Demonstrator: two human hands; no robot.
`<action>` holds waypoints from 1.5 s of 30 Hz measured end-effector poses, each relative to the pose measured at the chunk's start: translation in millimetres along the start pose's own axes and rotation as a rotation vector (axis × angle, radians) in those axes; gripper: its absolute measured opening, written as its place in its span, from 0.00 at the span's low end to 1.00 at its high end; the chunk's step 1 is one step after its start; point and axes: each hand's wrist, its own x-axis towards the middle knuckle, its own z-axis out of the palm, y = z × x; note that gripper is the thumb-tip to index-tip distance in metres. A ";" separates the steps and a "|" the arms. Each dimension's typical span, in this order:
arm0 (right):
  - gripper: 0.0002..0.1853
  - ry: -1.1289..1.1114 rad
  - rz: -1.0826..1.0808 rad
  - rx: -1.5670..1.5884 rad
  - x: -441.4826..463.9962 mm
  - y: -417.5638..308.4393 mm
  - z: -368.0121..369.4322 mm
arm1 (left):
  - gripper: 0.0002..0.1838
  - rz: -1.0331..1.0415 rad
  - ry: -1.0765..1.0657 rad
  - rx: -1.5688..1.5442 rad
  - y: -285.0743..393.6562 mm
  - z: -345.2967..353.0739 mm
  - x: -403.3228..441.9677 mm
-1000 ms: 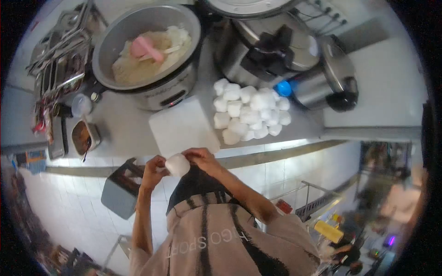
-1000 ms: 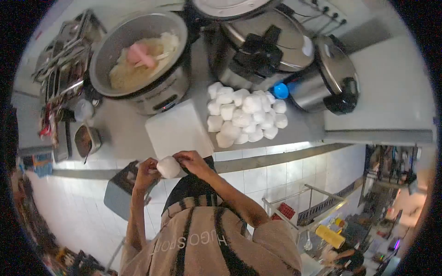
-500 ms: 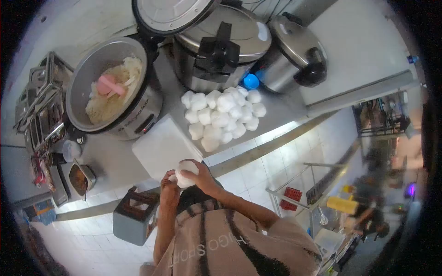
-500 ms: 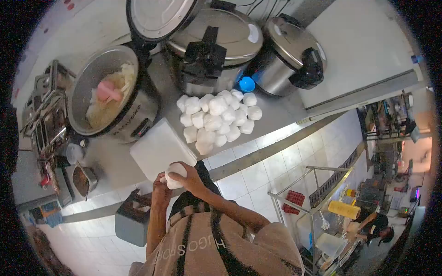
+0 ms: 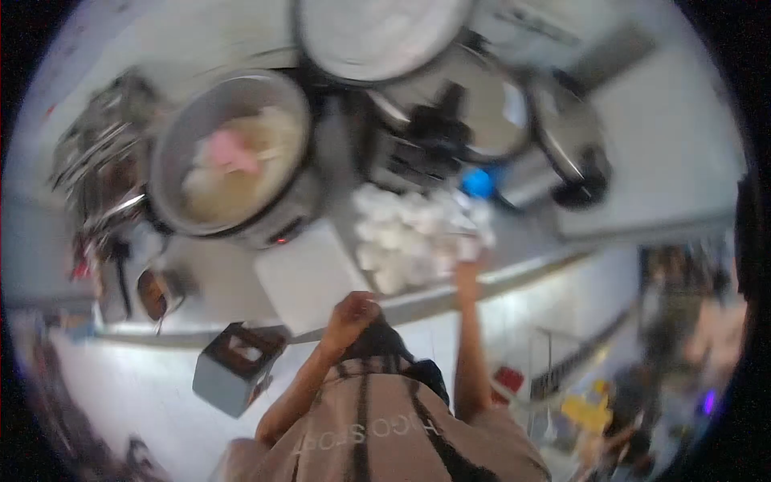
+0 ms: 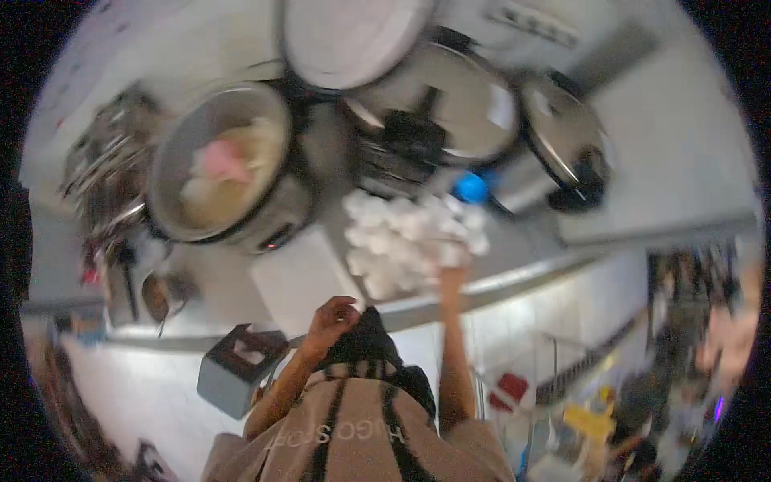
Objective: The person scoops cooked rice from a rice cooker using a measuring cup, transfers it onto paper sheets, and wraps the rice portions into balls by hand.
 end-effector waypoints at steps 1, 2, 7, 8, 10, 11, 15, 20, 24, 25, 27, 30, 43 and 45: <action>0.25 0.197 0.374 0.179 30.7 12.5 -15.7 | 0.17 0.111 -0.050 0.033 25.8 -11.5 0.3; 0.36 0.350 0.766 0.360 74.1 31.2 -28.2 | 0.14 0.219 -0.013 0.133 72.3 -18.3 -5.2; 0.42 -0.020 0.772 0.193 103.8 132.0 54.6 | 0.07 0.657 0.435 0.505 239.5 -90.4 18.1; 0.40 -0.225 0.694 -0.060 102.0 137.0 48.1 | 0.09 0.608 0.517 0.617 261.5 -104.6 38.9; 0.35 -0.261 0.517 -0.240 101.4 134.1 34.1 | 0.13 0.513 0.644 0.831 282.6 -152.7 88.9; 0.32 -0.111 0.435 -0.159 96.8 133.8 22.4 | 0.15 0.460 0.687 0.939 285.9 -176.6 113.5; 0.17 -0.848 0.053 0.402 104.0 46.3 -95.4 | 0.23 0.312 0.833 1.331 239.7 -268.9 214.6; 0.14 -0.931 -0.185 0.952 244.9 -112.4 -197.3 | 0.32 0.337 0.569 1.343 245.6 -317.0 232.3; 0.14 -0.465 -0.407 0.830 331.7 -217.0 -178.7 | 0.35 0.498 0.553 0.648 301.3 -288.4 148.7; 0.15 -0.416 -0.475 0.795 353.3 -249.8 -164.1 | 0.33 0.514 0.526 0.406 321.8 -266.9 113.6; 0.15 -0.410 -0.704 0.624 394.6 -306.2 -112.1 | 0.29 0.553 0.531 0.097 350.5 -222.3 39.9; 0.12 -0.590 -0.873 0.140 423.5 -373.2 17.8 | 0.25 0.629 0.667 -0.158 326.7 -210.5 -32.8; 0.08 -0.416 -0.759 -0.133 485.7 -395.4 84.1 | 0.13 0.379 0.915 -0.728 52.2 -215.6 -191.9; 0.10 -0.413 -0.766 -0.172 481.3 -392.9 102.7 | 0.15 0.307 0.888 -0.650 35.8 -207.8 -176.5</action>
